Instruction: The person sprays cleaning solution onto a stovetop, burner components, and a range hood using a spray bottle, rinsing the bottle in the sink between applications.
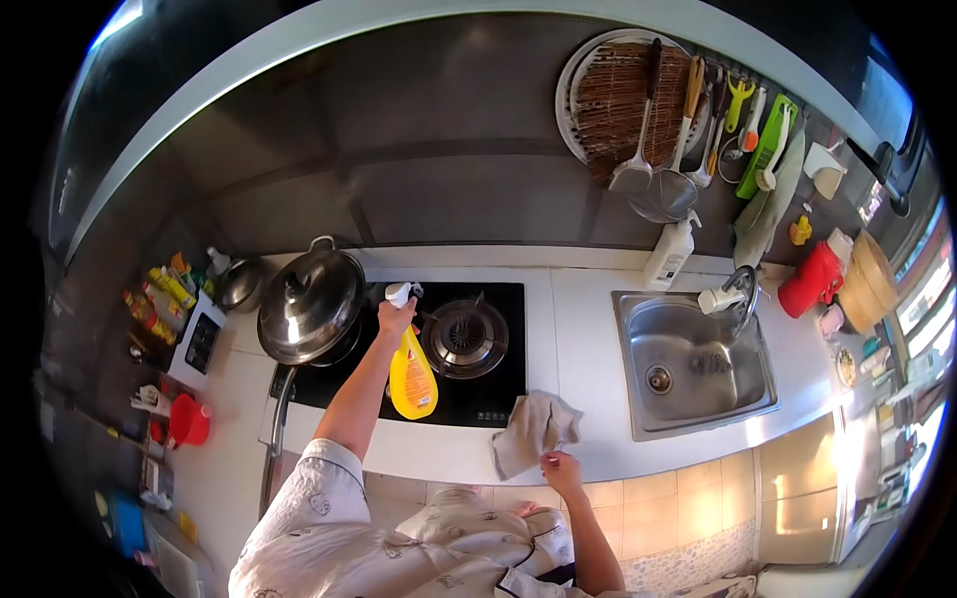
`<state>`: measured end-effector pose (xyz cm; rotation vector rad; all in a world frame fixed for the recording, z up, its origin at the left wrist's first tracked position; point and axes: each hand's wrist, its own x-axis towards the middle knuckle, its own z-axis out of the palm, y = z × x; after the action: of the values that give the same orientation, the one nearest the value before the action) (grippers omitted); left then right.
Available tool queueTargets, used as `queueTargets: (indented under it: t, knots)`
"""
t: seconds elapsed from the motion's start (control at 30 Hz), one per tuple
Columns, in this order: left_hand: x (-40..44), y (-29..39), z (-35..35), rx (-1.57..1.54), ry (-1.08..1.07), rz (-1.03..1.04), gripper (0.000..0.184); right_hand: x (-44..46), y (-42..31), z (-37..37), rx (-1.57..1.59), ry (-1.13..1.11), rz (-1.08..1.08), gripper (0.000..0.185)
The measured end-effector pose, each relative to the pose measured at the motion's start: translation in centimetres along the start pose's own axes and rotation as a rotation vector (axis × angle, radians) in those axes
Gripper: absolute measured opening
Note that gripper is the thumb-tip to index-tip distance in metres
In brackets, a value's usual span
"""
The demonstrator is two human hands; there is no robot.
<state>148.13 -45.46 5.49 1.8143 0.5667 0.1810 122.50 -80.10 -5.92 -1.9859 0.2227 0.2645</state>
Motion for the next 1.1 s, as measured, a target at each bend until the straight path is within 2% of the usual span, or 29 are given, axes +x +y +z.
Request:
queueTargets:
  t: [0.07,0.1,0.2,0.23,0.33,0.37,0.47,0.57,0.67,0.77,0.83,0.87,0.93,1.03,1.1]
  knots:
    - [1.3,0.7,1.0,0.012,0.024,-0.057,0.028,0.2,-0.1,0.5,0.049,0.038,0.037,0.020]
    - [1.9,0.9,1.7,0.057,0.003,-0.017,0.027,0.3,0.1,0.8,0.019,0.056,0.028,0.021]
    - [2.0,1.2,3.8,-0.092,-0.227,0.075,0.025,0.7,1.0,1.6,-0.122,0.124,0.002,0.024]
    - [1.8,1.6,4.5,-0.071,-0.220,-0.006,0.020,1.0,0.8,2.0,-0.204,0.153,-0.015,0.027]
    - [1.4,2.9,5.3,0.075,-0.205,-0.129,0.019,2.1,1.3,3.1,-0.316,0.122,0.007,0.041]
    - [1.7,2.6,5.5,0.049,-0.230,-0.091,0.020,2.6,1.5,3.4,-0.331,0.093,0.023,0.047]
    - [2.3,1.9,5.9,0.010,-0.283,0.000,0.020,2.8,1.8,5.7,-0.492,0.197,-0.022,0.061]
    - [2.0,2.9,6.6,0.023,-0.329,0.002,0.021,1.4,-2.3,6.2,-0.667,0.274,0.100,0.069]
    - [0.7,4.7,8.5,0.116,-0.212,0.027,0.027,1.1,-2.3,6.0,-0.855,0.384,-0.012,0.054]
    - [-0.6,6.5,10.2,0.105,-0.294,0.065,0.028,3.5,3.2,5.5,-0.871,0.421,-0.077,0.040]
    - [-0.7,7.1,11.5,0.085,-0.363,0.089,0.029,2.7,3.6,3.8,-0.782,0.402,0.046,0.032]
    - [-1.0,7.4,12.1,0.100,-0.316,0.067,0.030,2.1,3.6,2.9,-0.736,0.392,0.106,0.028]
    - [-2.6,8.5,12.9,0.129,-0.217,0.018,0.031,0.5,4.2,1.5,-0.727,0.445,0.108,0.027]
    - [-3.6,7.9,14.1,0.133,-0.220,-0.003,0.031,-1.5,4.1,-0.3,-0.709,0.416,0.160,0.032]
    - [-5.0,6.4,13.8,0.052,-0.474,0.040,0.030,-2.0,4.3,-1.0,-0.684,0.432,0.133,0.041]
